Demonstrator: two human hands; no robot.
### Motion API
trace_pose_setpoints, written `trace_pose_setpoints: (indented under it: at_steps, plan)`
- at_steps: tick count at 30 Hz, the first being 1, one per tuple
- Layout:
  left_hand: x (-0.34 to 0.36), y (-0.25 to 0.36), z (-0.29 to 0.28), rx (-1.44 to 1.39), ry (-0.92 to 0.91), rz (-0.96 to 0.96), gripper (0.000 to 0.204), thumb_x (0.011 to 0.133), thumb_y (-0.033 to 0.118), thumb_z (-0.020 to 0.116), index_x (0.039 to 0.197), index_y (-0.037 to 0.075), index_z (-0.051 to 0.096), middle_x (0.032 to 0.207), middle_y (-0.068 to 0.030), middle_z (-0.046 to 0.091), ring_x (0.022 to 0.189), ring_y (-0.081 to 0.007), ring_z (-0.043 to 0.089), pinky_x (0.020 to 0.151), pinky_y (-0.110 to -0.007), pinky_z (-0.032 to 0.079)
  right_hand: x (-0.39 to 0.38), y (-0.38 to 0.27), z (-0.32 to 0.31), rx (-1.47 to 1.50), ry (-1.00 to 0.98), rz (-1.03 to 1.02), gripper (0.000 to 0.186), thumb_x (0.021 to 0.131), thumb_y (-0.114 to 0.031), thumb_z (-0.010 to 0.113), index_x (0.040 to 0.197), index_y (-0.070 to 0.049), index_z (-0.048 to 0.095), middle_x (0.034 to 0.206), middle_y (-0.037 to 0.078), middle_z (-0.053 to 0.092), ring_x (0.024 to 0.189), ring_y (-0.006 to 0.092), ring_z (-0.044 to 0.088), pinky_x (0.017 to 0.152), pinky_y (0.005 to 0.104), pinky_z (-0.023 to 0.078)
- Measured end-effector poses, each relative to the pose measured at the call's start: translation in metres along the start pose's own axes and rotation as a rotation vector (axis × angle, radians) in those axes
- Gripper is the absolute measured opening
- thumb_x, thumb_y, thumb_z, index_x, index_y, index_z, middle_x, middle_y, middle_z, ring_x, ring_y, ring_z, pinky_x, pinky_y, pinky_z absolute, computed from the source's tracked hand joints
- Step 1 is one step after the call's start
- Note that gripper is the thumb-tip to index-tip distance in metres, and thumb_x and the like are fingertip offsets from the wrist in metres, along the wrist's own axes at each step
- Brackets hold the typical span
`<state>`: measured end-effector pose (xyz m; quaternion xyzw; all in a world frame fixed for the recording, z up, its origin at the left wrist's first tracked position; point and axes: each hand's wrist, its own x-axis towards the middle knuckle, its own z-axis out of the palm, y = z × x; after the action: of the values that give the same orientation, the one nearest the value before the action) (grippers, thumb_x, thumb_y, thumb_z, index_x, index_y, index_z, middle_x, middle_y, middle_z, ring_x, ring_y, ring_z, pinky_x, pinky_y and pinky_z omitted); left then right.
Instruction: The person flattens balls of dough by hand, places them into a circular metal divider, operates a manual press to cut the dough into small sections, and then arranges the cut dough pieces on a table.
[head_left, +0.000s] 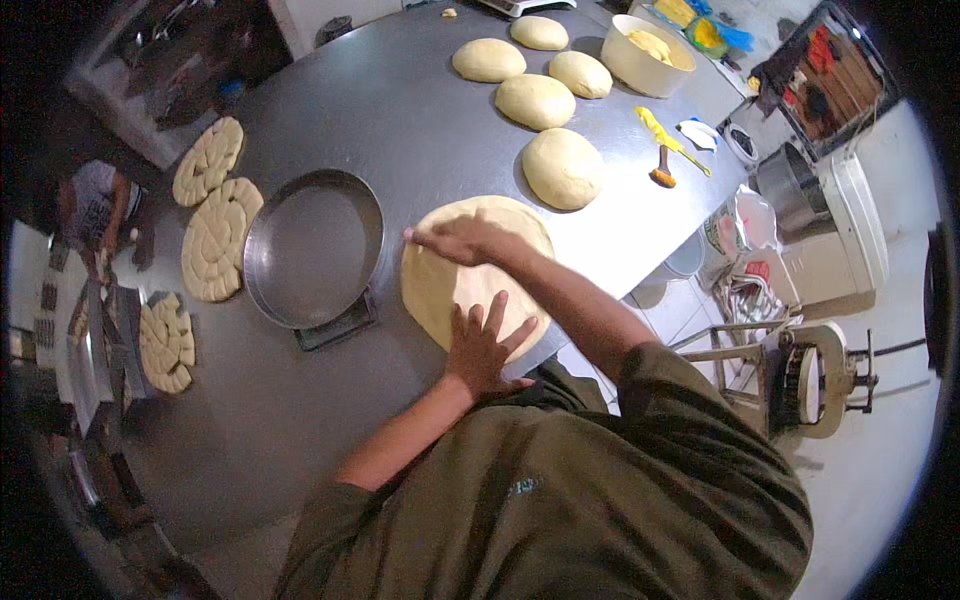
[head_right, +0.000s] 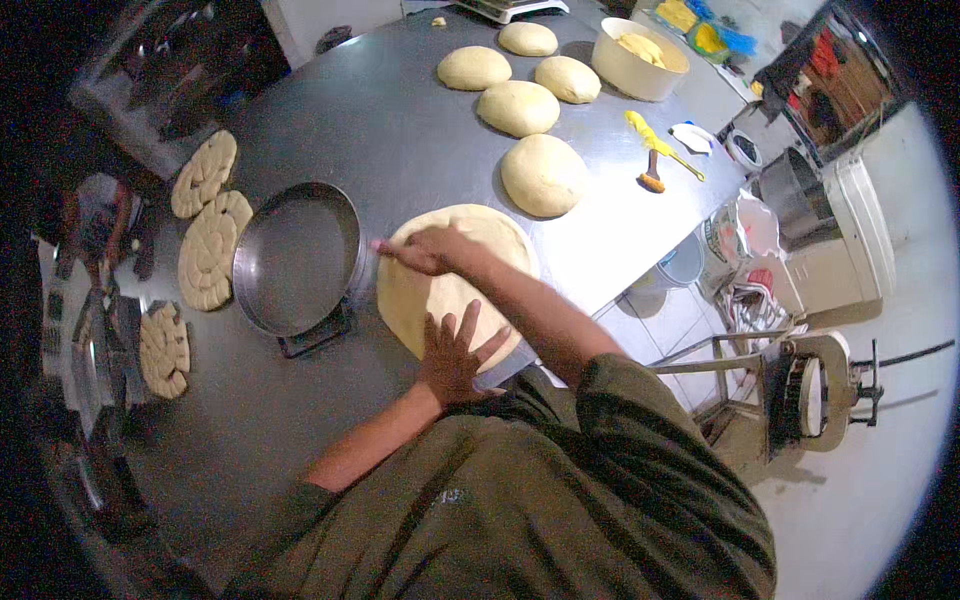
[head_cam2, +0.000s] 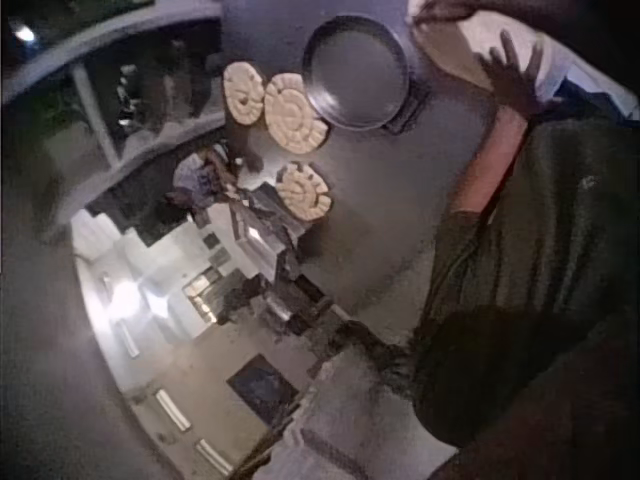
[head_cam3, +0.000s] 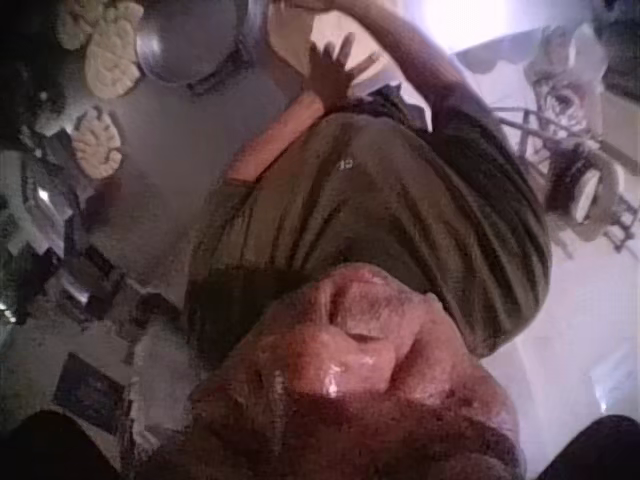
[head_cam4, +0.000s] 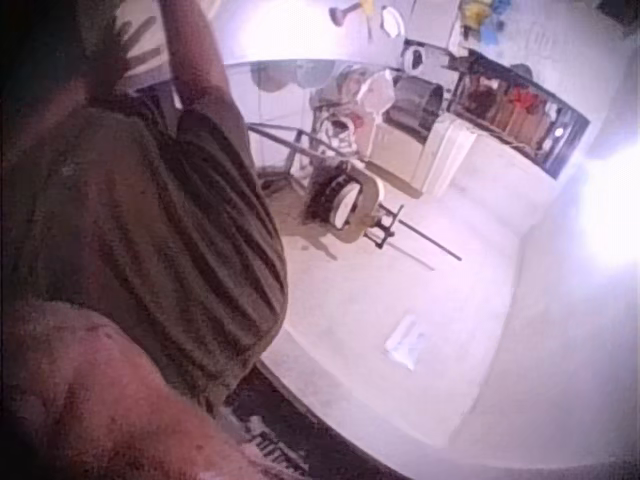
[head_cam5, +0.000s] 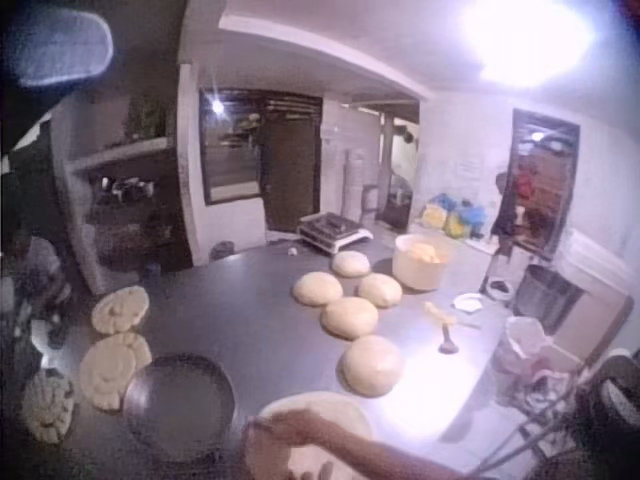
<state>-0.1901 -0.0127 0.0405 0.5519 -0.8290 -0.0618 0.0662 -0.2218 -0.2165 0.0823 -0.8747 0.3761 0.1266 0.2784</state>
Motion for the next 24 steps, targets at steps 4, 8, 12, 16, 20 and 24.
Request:
trace_pose_setpoints:
  at_steps: [4, 8, 12, 16, 20, 24]
  plan:
    - [0.001, -0.004, -0.011, -0.005, -0.066, -0.002, 0.095, 0.083, 0.075, 0.066, 0.163, 0.041, 0.028, 0.173, -0.0232, 0.004, 0.141, -0.0540, 0.039, 0.112, -0.081, 0.018, 0.017, 0.064, 0.021, -0.442, 0.427, -0.099, 0.106, 0.091, -0.089, 0.033, 0.163, -0.012, 0.032, 0.168, 0.028, 0.023, 0.157, 0.0395, 0.022, 0.118, 0.0703, 0.025]
    - [0.039, -0.029, -0.006, -0.448, -0.162, -0.298, 0.074, 0.096, 0.057, 0.060, 0.155, 0.018, 0.042, 0.164, -0.0266, 0.028, 0.141, -0.0487, 0.042, 0.113, -0.065, 0.032, 0.063, 0.107, -0.068, 0.767, -0.184, 0.101, 0.102, 0.093, -0.084, 0.039, 0.158, -0.005, 0.038, 0.166, 0.028, 0.026, 0.152, 0.0410, 0.033, 0.116, 0.0626, 0.036]
    - [0.066, -0.073, -0.026, -0.150, 0.506, -0.702, 0.069, 0.100, 0.049, 0.060, 0.138, -0.007, 0.049, 0.149, -0.0302, 0.047, 0.135, -0.0474, 0.046, 0.109, -0.054, 0.039, 0.059, 0.129, -0.023, 0.085, 0.514, -0.136, 0.100, 0.094, -0.082, 0.038, 0.143, 0.003, 0.054, 0.151, 0.031, 0.049, 0.143, 0.0426, 0.046, 0.116, 0.0581, 0.037]
    - [0.046, -0.108, 0.006, -0.312, 0.400, -0.937, 0.077, 0.090, 0.041, 0.078, 0.135, -0.011, 0.044, 0.133, -0.0312, 0.055, 0.126, -0.0454, 0.056, 0.101, -0.054, 0.047, 0.030, 0.050, -0.012, -0.130, 0.381, -0.140, 0.091, 0.093, -0.078, 0.051, 0.134, 0.003, 0.058, 0.124, 0.024, 0.070, 0.124, 0.0419, 0.063, 0.100, 0.0486, 0.052]
    - [0.041, -0.103, -0.030, -0.883, 0.082, -0.954, 0.077, 0.083, 0.041, 0.086, 0.129, -0.012, 0.055, 0.117, -0.0280, 0.067, 0.107, -0.0359, 0.068, 0.095, -0.048, 0.051, 0.008, 0.066, -0.049, -0.201, -0.036, -0.098, 0.076, 0.090, -0.070, 0.065, 0.110, 0.004, 0.070, 0.100, 0.017, 0.077, 0.089, 0.0364, 0.072, 0.081, 0.0456, 0.058]
    - [-0.010, -0.117, -0.108, -1.304, -0.293, -0.550, 0.054, 0.083, 0.038, 0.086, 0.111, -0.006, 0.071, 0.096, -0.0197, 0.074, 0.091, -0.0258, 0.072, 0.082, -0.042, 0.056, -0.032, 0.016, -0.125, -0.052, -0.716, -0.542, 0.046, 0.089, -0.045, 0.078, 0.102, -0.001, 0.079, 0.091, 0.012, 0.078, 0.079, 0.0220, 0.068, 0.075, 0.0445, 0.055]
